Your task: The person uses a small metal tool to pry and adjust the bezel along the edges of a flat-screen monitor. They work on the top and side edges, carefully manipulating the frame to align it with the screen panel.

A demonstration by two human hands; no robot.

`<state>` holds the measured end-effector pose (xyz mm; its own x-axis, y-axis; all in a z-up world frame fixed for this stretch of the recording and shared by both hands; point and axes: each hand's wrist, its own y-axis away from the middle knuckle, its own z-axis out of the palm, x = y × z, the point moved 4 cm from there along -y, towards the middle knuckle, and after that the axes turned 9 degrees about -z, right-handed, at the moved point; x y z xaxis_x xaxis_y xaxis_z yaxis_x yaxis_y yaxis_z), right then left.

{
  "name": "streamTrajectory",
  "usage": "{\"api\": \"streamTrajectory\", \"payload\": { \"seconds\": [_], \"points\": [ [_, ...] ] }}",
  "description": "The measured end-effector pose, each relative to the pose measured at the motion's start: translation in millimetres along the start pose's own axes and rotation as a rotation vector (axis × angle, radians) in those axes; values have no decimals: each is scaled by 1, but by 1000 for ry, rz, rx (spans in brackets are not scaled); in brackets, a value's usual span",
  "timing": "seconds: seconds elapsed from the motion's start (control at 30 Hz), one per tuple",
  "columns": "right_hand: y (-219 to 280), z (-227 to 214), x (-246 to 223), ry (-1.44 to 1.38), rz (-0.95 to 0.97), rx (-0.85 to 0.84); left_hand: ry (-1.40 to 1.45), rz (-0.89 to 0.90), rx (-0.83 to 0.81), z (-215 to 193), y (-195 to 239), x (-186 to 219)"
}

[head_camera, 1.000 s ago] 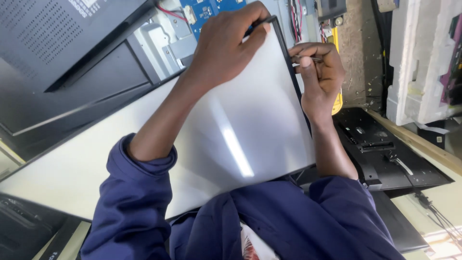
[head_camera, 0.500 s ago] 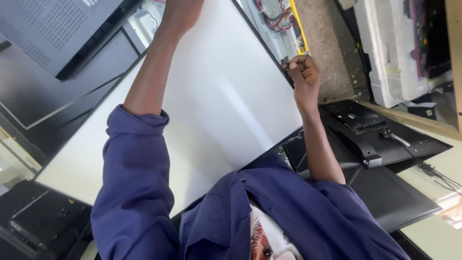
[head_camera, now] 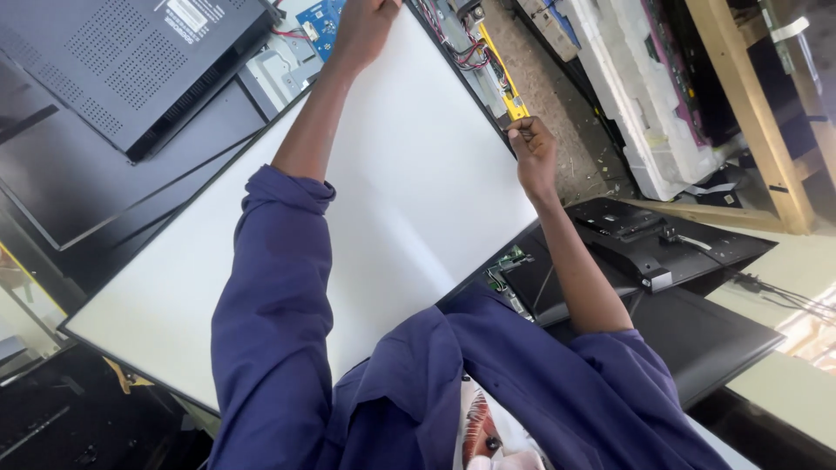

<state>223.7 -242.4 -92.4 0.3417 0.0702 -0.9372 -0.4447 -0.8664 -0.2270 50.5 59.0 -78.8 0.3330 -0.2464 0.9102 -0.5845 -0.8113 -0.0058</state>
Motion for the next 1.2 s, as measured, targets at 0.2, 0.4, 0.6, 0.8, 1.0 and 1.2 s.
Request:
{"api": "streamTrajectory", "payload": {
  "seconds": [0.2, 0.4, 0.6, 0.8, 1.0, 1.2],
  "points": [
    [22, -25, 23, -39, 153, 3, 5, 58, -64, 48, 3, -16],
    [-14, -28, 5, -123, 218, -63, -27, 10, -151, 43, 34, 5],
    [-72, 10, -41, -276, 33, -153, 82, -179, -359, 43, 58, 35],
    [-109, 60, -54, -180, -161, -193, 65, -266, -578, 43, 63, 48],
    [-118, 71, -47, 23, -239, -131, 118, -154, -441, 44, 64, 60],
    [-121, 77, -50, 2, -248, -128, 152, -157, -423, 43, 66, 63]
  ]
}}
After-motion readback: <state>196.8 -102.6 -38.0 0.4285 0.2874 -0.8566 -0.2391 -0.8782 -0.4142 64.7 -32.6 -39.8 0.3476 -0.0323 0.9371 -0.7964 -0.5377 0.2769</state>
